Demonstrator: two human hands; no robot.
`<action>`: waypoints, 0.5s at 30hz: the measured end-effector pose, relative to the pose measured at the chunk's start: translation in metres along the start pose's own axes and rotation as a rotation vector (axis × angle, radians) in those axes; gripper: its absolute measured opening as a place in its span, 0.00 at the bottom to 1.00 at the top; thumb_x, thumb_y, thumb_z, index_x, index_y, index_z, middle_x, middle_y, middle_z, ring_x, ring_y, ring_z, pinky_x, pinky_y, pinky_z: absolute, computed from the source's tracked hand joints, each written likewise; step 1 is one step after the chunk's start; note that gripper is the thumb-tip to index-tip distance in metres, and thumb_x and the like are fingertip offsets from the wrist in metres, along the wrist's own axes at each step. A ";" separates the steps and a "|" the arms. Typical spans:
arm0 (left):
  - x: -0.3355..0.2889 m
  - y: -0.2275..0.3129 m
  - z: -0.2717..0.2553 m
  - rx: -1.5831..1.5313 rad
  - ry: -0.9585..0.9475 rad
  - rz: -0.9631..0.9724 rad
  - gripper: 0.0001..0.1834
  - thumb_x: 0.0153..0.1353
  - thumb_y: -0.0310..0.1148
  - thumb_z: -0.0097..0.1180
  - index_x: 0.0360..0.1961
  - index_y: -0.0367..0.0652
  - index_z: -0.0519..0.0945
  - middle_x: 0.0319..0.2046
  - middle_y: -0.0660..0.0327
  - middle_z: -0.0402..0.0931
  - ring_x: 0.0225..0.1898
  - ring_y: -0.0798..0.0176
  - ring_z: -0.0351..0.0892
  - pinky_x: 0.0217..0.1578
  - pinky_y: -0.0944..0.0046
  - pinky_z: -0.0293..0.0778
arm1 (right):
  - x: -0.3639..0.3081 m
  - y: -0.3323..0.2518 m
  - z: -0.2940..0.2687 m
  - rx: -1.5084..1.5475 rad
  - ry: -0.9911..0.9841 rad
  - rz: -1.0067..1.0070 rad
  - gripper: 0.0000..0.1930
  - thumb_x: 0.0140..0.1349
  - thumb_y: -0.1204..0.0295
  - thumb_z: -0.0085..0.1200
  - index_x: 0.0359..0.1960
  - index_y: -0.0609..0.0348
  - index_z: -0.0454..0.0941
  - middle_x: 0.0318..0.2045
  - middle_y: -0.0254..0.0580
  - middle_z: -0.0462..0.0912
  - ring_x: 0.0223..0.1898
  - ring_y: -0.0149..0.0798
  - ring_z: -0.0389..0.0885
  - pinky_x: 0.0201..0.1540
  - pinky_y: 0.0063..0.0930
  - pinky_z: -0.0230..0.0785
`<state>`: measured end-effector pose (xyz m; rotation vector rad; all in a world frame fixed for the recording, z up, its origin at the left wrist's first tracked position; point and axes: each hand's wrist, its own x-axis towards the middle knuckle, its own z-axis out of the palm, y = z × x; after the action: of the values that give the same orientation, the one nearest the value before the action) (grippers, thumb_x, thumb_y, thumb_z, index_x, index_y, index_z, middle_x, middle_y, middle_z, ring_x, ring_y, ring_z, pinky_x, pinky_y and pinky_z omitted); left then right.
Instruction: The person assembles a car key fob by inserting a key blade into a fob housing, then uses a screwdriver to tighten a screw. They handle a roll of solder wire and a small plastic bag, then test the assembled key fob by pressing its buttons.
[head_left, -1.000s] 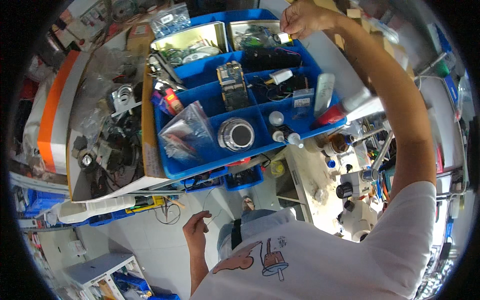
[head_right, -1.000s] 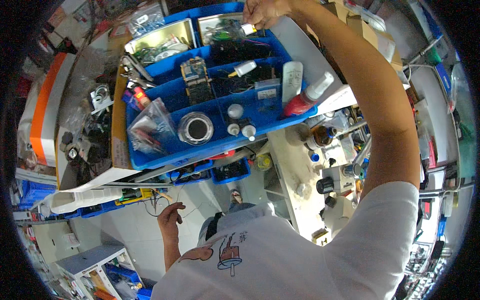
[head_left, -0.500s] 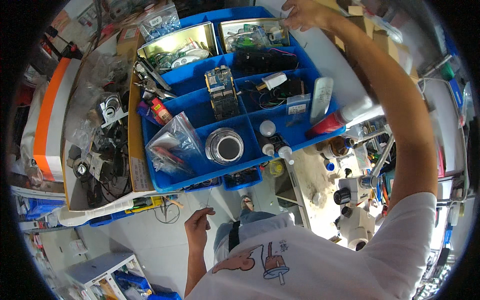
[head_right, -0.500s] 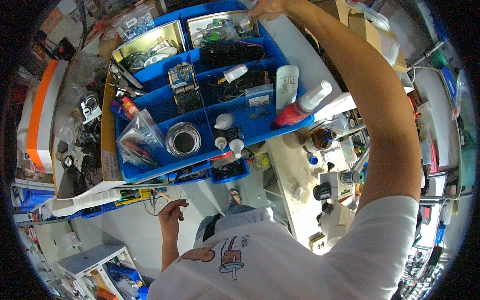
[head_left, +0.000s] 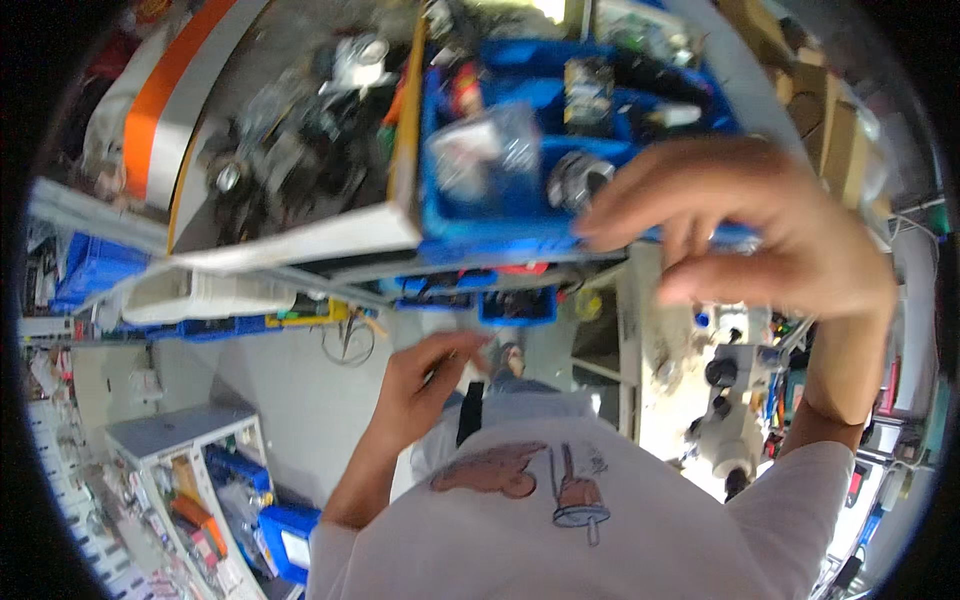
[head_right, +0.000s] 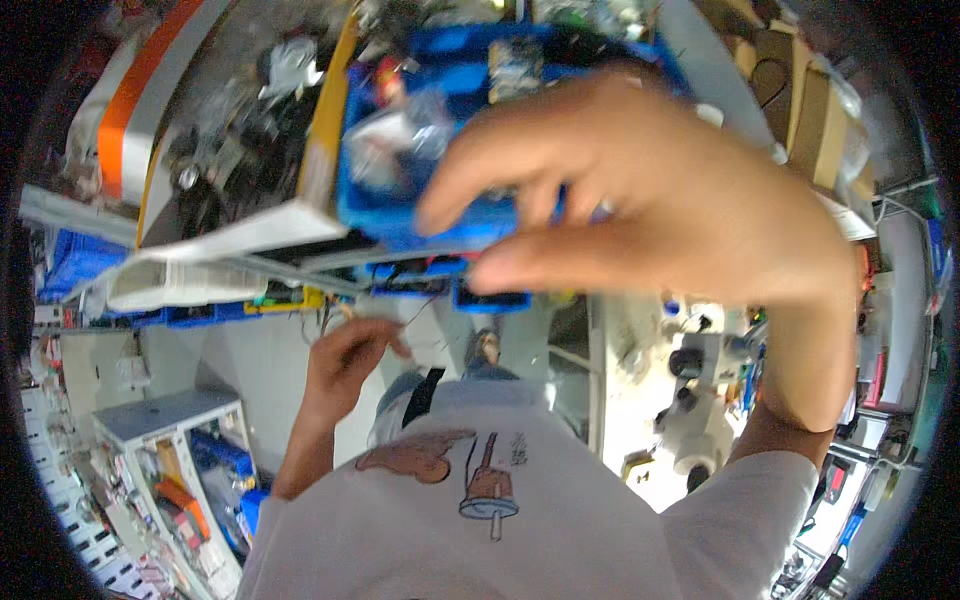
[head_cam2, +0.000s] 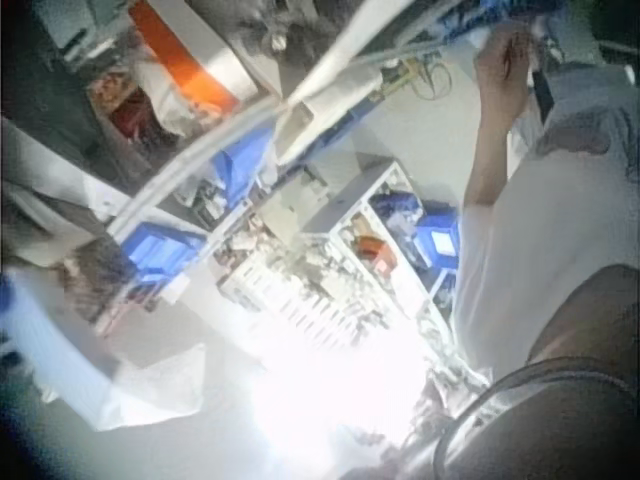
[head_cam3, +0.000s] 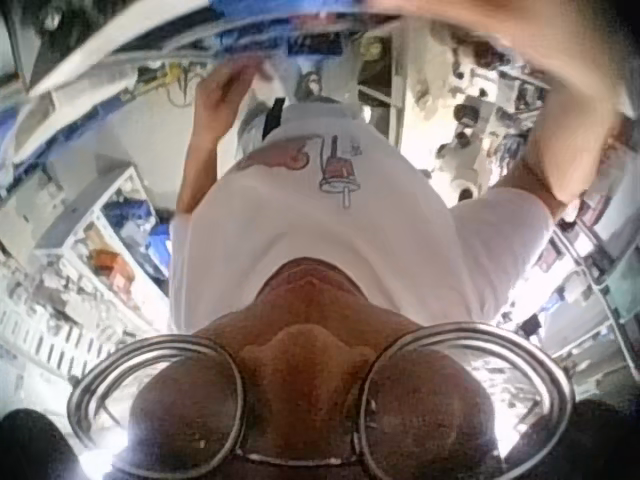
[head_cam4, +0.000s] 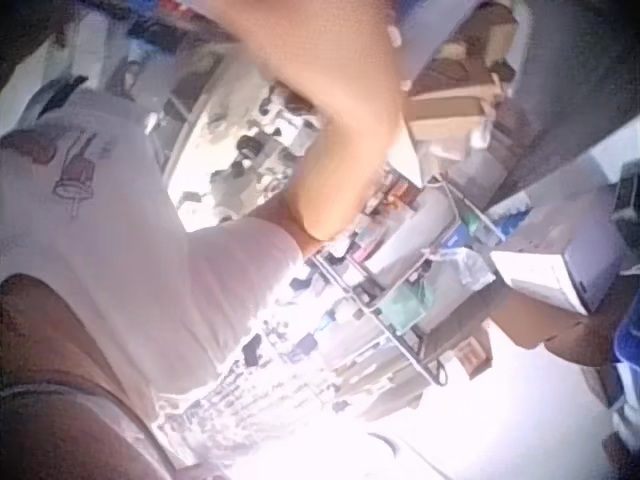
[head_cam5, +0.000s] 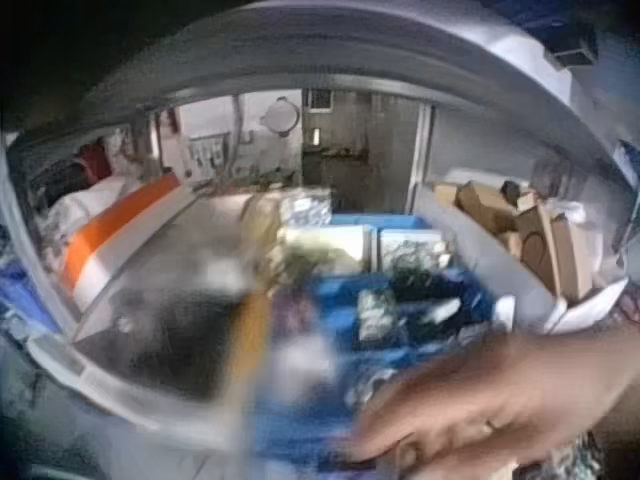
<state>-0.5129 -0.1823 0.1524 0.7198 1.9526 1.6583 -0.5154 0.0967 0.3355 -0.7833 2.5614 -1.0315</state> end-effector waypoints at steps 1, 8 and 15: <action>0.000 0.010 -0.004 -0.063 -0.028 0.098 0.16 0.58 0.18 0.41 0.47 0.38 0.70 0.29 0.59 0.76 0.32 0.70 0.73 0.32 0.72 0.67 | 0.007 -0.009 0.036 0.092 0.035 0.037 0.20 0.52 0.72 0.57 0.49 0.59 0.71 0.46 0.44 0.74 0.24 0.28 0.78 0.25 0.17 0.71; 0.000 0.033 -0.061 -0.128 -0.280 0.073 0.13 0.59 0.22 0.45 0.46 0.39 0.65 0.28 0.59 0.75 0.31 0.71 0.75 0.34 0.73 0.68 | 0.016 -0.015 0.179 0.500 0.330 0.362 0.10 0.60 0.68 0.50 0.33 0.64 0.75 0.27 0.35 0.76 0.25 0.25 0.72 0.27 0.19 0.64; -0.043 -0.035 -0.096 0.073 -0.322 -0.022 0.05 0.55 0.25 0.54 0.31 0.34 0.79 0.26 0.64 0.76 0.25 0.78 0.66 0.26 0.77 0.63 | -0.089 -0.063 0.281 0.656 1.114 0.737 0.15 0.63 0.62 0.46 0.29 0.61 0.76 0.14 0.25 0.63 0.17 0.21 0.57 0.20 0.16 0.50</action>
<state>-0.5462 -0.2861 0.1337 0.9265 1.7896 1.3659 -0.2972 -0.0464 0.1845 1.1073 2.4472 -2.1490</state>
